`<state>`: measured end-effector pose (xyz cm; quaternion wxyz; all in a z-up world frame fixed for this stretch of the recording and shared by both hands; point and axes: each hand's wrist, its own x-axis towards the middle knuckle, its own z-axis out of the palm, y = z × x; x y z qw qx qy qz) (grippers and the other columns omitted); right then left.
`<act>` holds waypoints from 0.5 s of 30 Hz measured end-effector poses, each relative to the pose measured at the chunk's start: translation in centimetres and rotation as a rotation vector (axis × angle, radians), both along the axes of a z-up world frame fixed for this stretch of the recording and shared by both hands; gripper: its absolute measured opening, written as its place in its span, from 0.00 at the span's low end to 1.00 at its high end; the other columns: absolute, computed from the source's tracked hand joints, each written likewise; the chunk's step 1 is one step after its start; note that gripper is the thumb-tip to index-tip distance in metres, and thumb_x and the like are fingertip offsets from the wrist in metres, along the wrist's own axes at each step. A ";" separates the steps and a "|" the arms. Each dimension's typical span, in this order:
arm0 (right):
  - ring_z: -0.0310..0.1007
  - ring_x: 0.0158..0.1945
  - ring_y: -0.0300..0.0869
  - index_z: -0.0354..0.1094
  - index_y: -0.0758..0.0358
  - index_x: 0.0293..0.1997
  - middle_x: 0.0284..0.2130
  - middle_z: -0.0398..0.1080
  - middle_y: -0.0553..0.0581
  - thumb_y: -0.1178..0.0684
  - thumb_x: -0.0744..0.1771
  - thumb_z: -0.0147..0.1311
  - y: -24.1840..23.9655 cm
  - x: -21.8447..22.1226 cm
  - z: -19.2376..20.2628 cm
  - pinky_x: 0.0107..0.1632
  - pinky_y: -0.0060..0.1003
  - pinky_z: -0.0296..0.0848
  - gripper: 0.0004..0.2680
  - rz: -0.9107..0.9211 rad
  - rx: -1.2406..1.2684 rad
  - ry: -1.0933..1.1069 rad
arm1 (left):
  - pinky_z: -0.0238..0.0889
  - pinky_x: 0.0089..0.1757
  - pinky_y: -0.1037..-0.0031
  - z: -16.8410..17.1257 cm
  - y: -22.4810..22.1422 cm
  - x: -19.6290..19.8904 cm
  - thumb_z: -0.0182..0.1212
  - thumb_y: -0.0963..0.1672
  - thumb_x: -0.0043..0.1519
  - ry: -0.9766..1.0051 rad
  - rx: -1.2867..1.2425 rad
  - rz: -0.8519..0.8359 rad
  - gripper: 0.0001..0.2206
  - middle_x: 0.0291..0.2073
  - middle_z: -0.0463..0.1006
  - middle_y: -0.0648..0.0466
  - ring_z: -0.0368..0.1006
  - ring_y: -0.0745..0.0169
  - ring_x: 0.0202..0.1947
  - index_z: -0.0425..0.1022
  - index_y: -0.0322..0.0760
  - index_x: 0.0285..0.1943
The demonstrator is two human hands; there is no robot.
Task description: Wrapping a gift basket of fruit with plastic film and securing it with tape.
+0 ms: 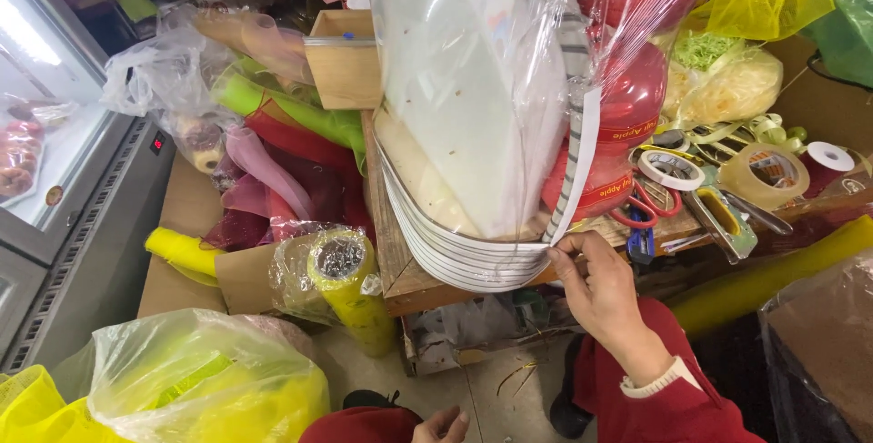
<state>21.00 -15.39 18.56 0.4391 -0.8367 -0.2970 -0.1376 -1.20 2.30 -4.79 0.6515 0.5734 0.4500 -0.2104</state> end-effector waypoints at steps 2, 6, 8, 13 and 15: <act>0.69 0.28 0.40 0.67 0.61 0.43 0.34 0.74 0.51 0.51 0.70 0.55 -0.6 0.3 0.3 0.32 0.36 0.70 0.06 -0.011 -0.018 -0.011 | 0.69 0.63 0.78 0.9 0.1 0.0 0.68 0.56 0.62 0.003 0.009 -0.004 0.29 0.65 0.83 0.54 0.80 0.63 0.64 0.76 0.47 0.72; 0.73 0.34 0.42 0.67 0.62 0.44 0.35 0.74 0.54 0.52 0.70 0.55 -1.2 0.0 1.5 0.37 0.37 0.74 0.05 -0.032 -0.014 -0.092 | 0.65 0.67 0.75 1.6 0.0 0.1 0.69 0.56 0.62 0.017 0.018 0.000 0.29 0.67 0.80 0.54 0.77 0.61 0.67 0.77 0.47 0.71; 0.74 0.31 0.41 0.68 0.61 0.43 0.35 0.75 0.54 0.51 0.68 0.61 -0.8 -0.2 0.8 0.35 0.36 0.76 0.07 -0.061 -0.022 -0.070 | 0.65 0.66 0.76 1.4 -0.3 0.1 0.68 0.55 0.63 -0.007 0.042 -0.005 0.28 0.67 0.80 0.53 0.77 0.61 0.67 0.77 0.46 0.71; 0.76 0.30 0.40 0.69 0.58 0.44 0.37 0.75 0.51 0.48 0.66 0.66 0.2 0.3 -0.7 0.36 0.36 0.74 0.10 -0.074 -0.015 -0.109 | 0.66 0.66 0.77 1.6 -0.4 -0.1 0.68 0.55 0.63 -0.017 0.078 -0.038 0.28 0.66 0.81 0.53 0.79 0.63 0.66 0.76 0.46 0.71; 0.73 0.35 0.42 0.73 0.61 0.44 0.36 0.75 0.53 0.52 0.68 0.61 0.5 0.4 -0.5 0.38 0.36 0.75 0.06 -0.063 -0.041 -0.173 | 0.66 0.66 0.76 3.5 -0.5 -0.2 0.67 0.53 0.64 0.009 0.041 0.028 0.26 0.67 0.80 0.53 0.78 0.62 0.67 0.77 0.44 0.71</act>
